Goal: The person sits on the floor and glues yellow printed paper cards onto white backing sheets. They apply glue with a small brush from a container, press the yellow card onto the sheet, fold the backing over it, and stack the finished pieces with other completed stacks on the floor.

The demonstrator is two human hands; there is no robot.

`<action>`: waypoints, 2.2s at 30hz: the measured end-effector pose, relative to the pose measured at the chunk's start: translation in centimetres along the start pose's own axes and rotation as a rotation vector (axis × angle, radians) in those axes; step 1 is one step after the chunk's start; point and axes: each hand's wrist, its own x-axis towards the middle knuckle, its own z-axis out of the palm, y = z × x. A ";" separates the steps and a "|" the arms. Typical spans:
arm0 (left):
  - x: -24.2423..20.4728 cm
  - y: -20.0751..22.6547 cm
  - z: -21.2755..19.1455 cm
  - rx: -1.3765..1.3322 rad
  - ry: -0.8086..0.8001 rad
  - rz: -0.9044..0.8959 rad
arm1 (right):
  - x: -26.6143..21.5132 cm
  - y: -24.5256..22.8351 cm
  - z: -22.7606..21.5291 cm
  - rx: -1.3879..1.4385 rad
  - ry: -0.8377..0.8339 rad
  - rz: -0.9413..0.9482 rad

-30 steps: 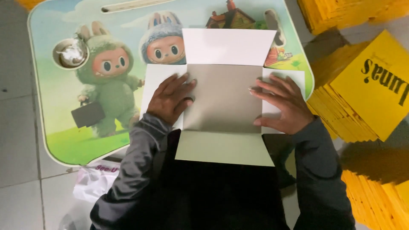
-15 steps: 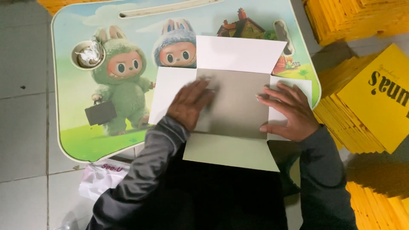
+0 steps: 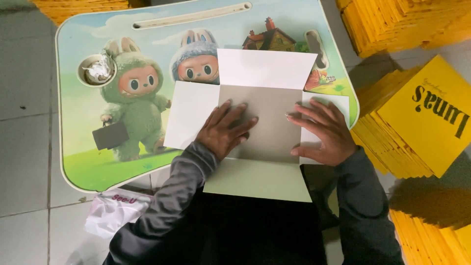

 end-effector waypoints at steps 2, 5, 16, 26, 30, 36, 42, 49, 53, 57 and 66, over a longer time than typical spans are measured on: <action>0.2 0.2 -0.1 0.027 0.013 -0.005 | 0.1 -0.2 -0.3 0.008 -0.012 0.008; 0.6 0.8 -0.1 0.078 0.000 0.030 | 0.1 -0.5 -0.6 0.020 -0.039 0.029; 4.9 2.6 -0.8 0.030 0.293 0.443 | -12.8 -1.2 -1.7 0.176 0.378 0.177; 7.6 8.1 -4.1 -0.081 -0.015 0.432 | -35.1 1.7 12.6 0.126 0.689 0.965; 8.0 9.1 -4.1 -0.130 -0.021 0.412 | -39.1 0.7 20.4 1.454 1.104 1.386; 8.2 9.7 -3.7 -0.240 -0.154 0.342 | -36.8 -2.8 21.4 0.345 0.627 1.194; 7.9 9.0 -2.8 -0.203 -0.191 0.357 | -38.7 -1.8 23.1 0.802 0.868 1.051; 7.8 9.0 -2.6 -0.185 -0.173 0.362 | -35.3 -2.8 15.0 0.316 0.731 1.098; 7.8 9.0 -2.6 -0.185 -0.183 0.357 | -32.9 -3.2 11.4 0.595 0.817 0.979; 7.7 8.8 -2.3 -0.171 -0.166 0.354 | -31.5 -1.2 11.7 0.875 0.819 0.752; 7.9 8.9 -2.9 -0.197 -0.161 0.365 | -26.1 1.8 12.4 0.350 0.664 1.037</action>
